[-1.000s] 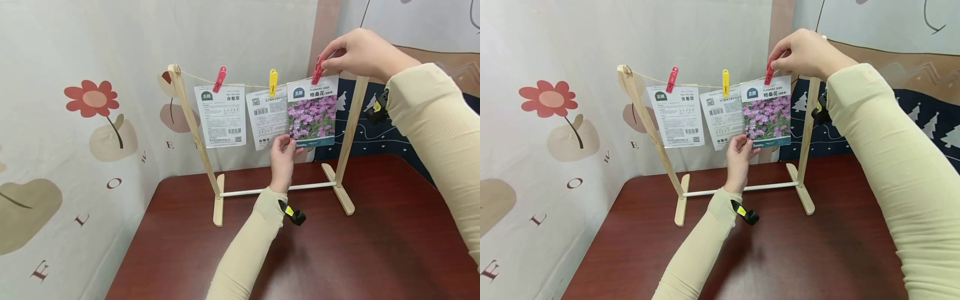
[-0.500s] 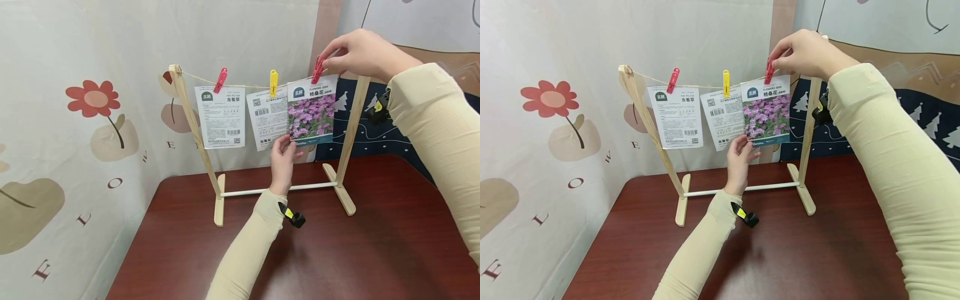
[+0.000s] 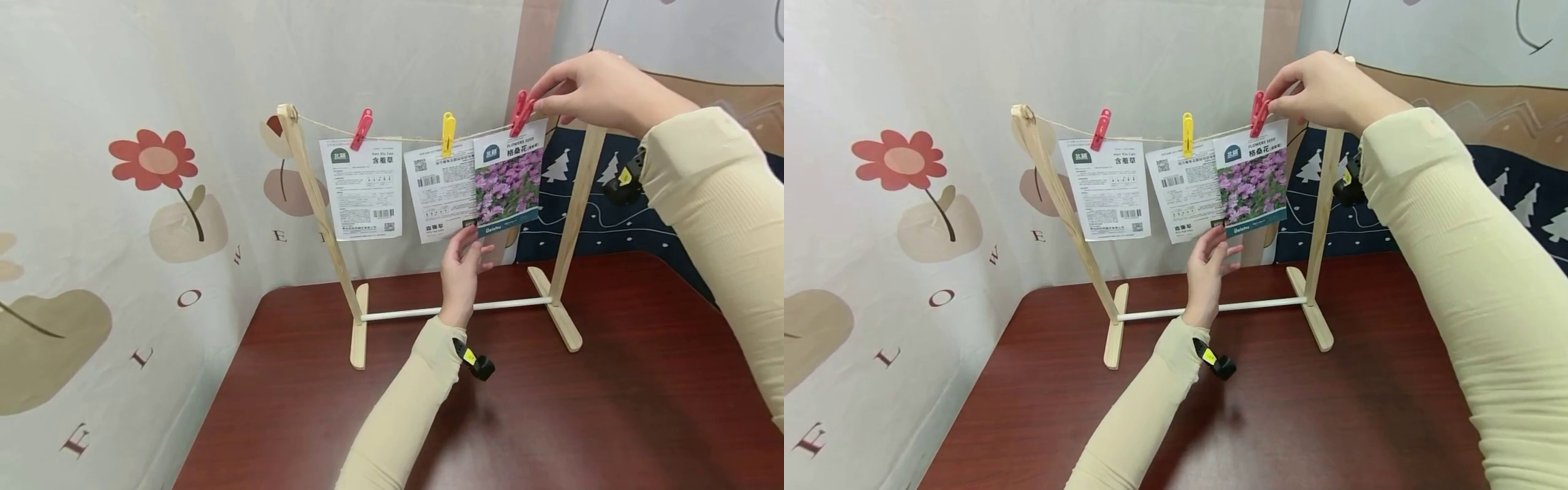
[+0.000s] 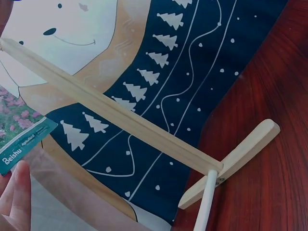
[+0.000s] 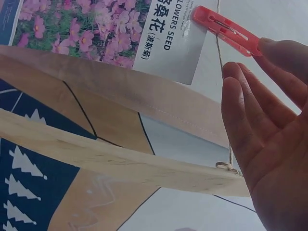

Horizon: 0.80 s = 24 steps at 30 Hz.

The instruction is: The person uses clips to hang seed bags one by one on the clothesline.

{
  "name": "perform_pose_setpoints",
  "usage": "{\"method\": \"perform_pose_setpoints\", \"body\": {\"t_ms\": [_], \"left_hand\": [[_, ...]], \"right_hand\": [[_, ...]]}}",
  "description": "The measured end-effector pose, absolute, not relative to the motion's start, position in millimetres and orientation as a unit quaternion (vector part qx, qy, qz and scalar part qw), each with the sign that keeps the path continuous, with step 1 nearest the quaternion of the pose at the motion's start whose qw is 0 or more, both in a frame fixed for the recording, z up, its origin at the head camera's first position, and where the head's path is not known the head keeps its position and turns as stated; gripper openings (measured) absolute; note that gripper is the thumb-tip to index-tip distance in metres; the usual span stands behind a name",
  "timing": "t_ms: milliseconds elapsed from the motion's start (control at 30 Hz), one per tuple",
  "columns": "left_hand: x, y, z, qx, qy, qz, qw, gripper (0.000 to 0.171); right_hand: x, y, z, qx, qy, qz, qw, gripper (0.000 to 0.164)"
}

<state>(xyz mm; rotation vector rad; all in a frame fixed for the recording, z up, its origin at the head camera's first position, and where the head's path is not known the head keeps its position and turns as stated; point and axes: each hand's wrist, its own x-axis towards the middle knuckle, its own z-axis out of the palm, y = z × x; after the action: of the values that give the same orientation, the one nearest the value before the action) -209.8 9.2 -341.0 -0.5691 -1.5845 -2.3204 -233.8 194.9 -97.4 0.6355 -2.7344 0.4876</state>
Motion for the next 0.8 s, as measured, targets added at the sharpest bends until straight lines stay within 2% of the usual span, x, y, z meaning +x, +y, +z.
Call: {"method": "perform_pose_setpoints", "body": {"t_ms": [533,800], "left_hand": [[-221,20,-352,-0.195,-0.577,-0.785,0.113,0.041],[-223,24,-345,-0.171,-0.62,-0.756,0.12,0.039]], "right_hand": [[-231,193,-97,0.22,-0.947,0.153,0.179,0.043],[-232,196,-94,0.218,-0.947,0.137,0.194,0.042]]}}
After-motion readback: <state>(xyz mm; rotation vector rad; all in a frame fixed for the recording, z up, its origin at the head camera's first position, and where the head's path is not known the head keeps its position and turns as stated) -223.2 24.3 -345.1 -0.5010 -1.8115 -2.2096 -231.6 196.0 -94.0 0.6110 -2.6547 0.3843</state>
